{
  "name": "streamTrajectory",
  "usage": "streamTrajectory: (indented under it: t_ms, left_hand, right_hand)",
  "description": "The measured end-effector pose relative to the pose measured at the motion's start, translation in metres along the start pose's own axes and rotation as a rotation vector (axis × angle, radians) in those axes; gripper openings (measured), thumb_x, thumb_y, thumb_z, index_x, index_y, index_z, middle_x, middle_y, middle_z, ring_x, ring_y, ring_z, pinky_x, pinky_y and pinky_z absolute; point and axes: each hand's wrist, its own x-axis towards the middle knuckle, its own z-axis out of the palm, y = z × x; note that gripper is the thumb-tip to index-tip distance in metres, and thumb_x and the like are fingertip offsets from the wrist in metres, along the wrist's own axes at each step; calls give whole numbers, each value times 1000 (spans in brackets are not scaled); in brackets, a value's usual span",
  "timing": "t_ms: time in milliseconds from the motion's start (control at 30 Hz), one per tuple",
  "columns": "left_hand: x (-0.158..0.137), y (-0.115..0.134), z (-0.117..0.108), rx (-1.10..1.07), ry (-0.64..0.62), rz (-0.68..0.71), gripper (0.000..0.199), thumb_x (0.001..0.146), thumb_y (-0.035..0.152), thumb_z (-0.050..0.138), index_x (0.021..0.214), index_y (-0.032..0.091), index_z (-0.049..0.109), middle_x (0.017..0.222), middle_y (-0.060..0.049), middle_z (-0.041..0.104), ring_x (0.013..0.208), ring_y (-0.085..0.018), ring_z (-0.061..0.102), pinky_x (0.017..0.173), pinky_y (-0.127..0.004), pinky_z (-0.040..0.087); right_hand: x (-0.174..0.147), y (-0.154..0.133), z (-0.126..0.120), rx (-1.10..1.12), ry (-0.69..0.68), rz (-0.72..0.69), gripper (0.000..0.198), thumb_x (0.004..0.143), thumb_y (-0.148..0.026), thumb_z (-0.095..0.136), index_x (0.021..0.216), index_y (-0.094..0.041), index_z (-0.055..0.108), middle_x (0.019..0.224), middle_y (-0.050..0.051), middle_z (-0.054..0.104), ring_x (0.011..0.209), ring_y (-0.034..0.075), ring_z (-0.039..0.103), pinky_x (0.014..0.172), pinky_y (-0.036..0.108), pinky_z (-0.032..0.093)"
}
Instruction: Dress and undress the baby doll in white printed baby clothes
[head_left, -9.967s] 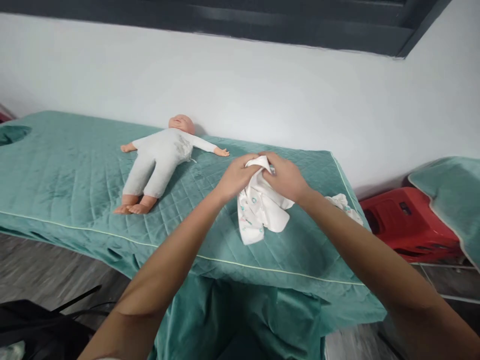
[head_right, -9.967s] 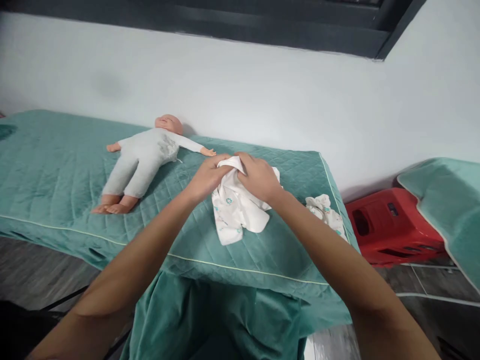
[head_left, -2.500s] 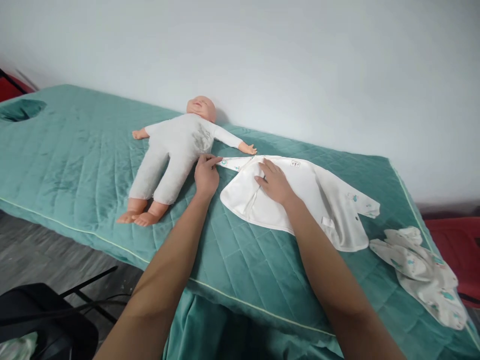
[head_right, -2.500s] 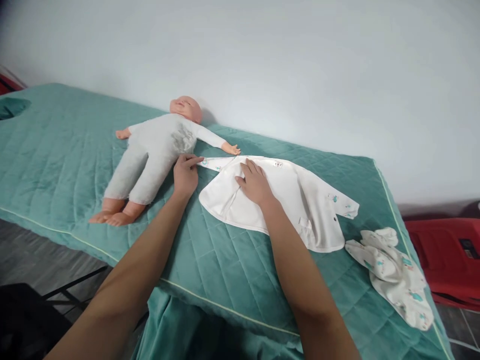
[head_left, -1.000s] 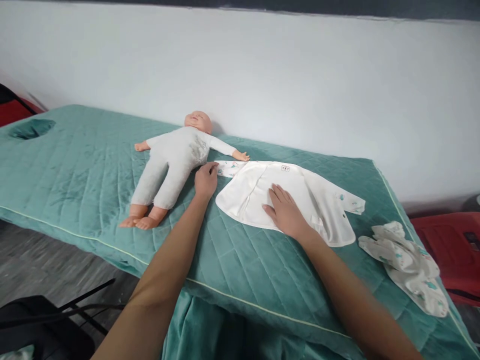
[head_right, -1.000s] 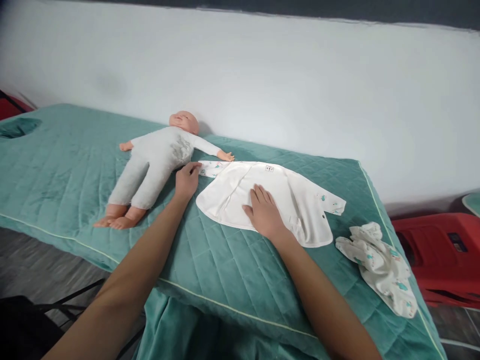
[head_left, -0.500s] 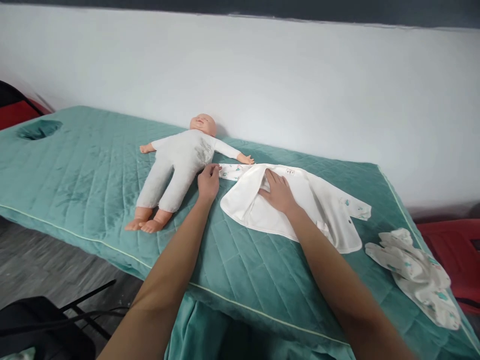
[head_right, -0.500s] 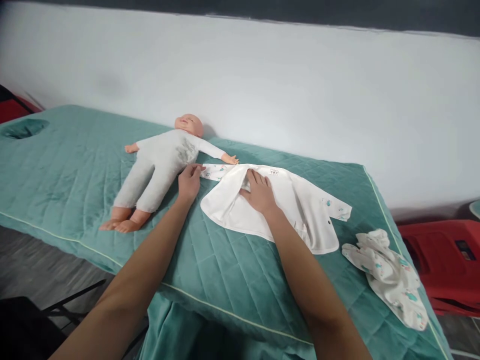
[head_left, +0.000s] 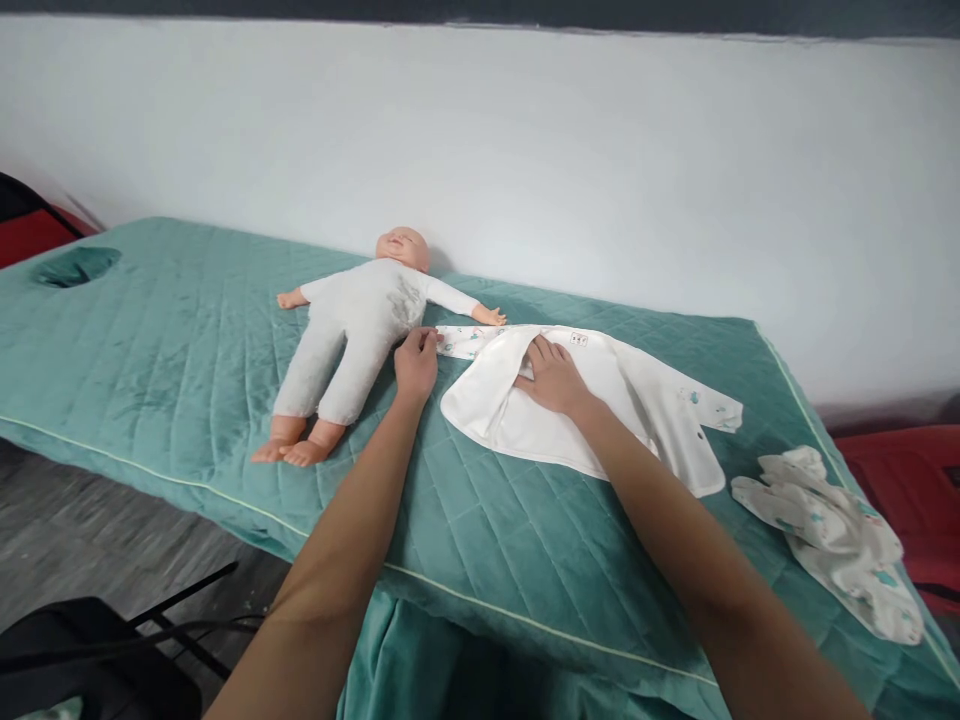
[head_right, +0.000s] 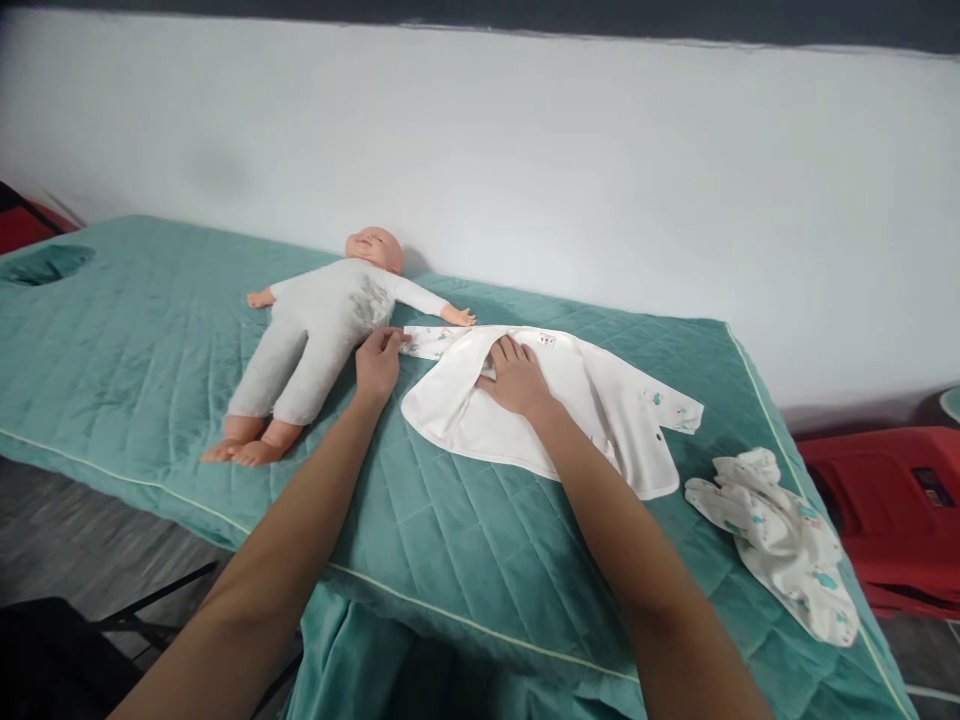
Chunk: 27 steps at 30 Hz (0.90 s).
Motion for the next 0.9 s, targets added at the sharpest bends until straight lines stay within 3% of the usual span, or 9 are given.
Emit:
streamTrajectory:
  t_ms: [133, 367, 667, 767, 900]
  left_hand:
    - [-1, 0, 0, -11, -12, -14, 27, 94, 34, 48, 100, 20, 70, 101, -6, 79, 98, -20, 69, 89, -31, 49]
    - [-1, 1, 0, -10, -8, -2, 25, 93, 32, 49, 98, 19, 70, 100, -7, 79, 96, -21, 70, 87, -31, 49]
    - [-13, 11, -6, 15, 37, 59, 27, 94, 27, 46, 99, 17, 71, 103, -9, 77, 96, -21, 69, 90, -32, 50]
    - [-21, 31, -23, 46, -37, 121, 29, 95, 30, 46, 102, 18, 72, 107, -8, 77, 99, -22, 69, 92, -33, 50]
    - [-4, 52, -71, 79, -64, 225, 32, 97, 34, 45, 106, 19, 72, 107, -7, 76, 102, -22, 68, 96, -34, 50]
  right_hand:
    - [5, 7, 3, 125, 105, 41, 71, 90, -53, 61, 146, -15, 42, 158, 19, 40, 147, 31, 37, 119, 50, 29]
    - [5, 10, -1, 207, 117, 54, 45, 100, -49, 42, 137, -25, 55, 152, 10, 50, 140, 28, 45, 117, 49, 33]
    - [-30, 39, -10, 33, 220, 485, 57, 95, -43, 45, 141, -9, 51, 154, 21, 46, 145, 36, 38, 121, 55, 26]
    - [-42, 40, -27, -9, 241, 503, 55, 93, -40, 45, 137, -8, 54, 153, 24, 46, 143, 39, 40, 119, 57, 29]
    - [-30, 8, -50, 67, 142, 388, 49, 94, -40, 44, 135, -17, 56, 148, 18, 53, 134, 37, 51, 110, 56, 42]
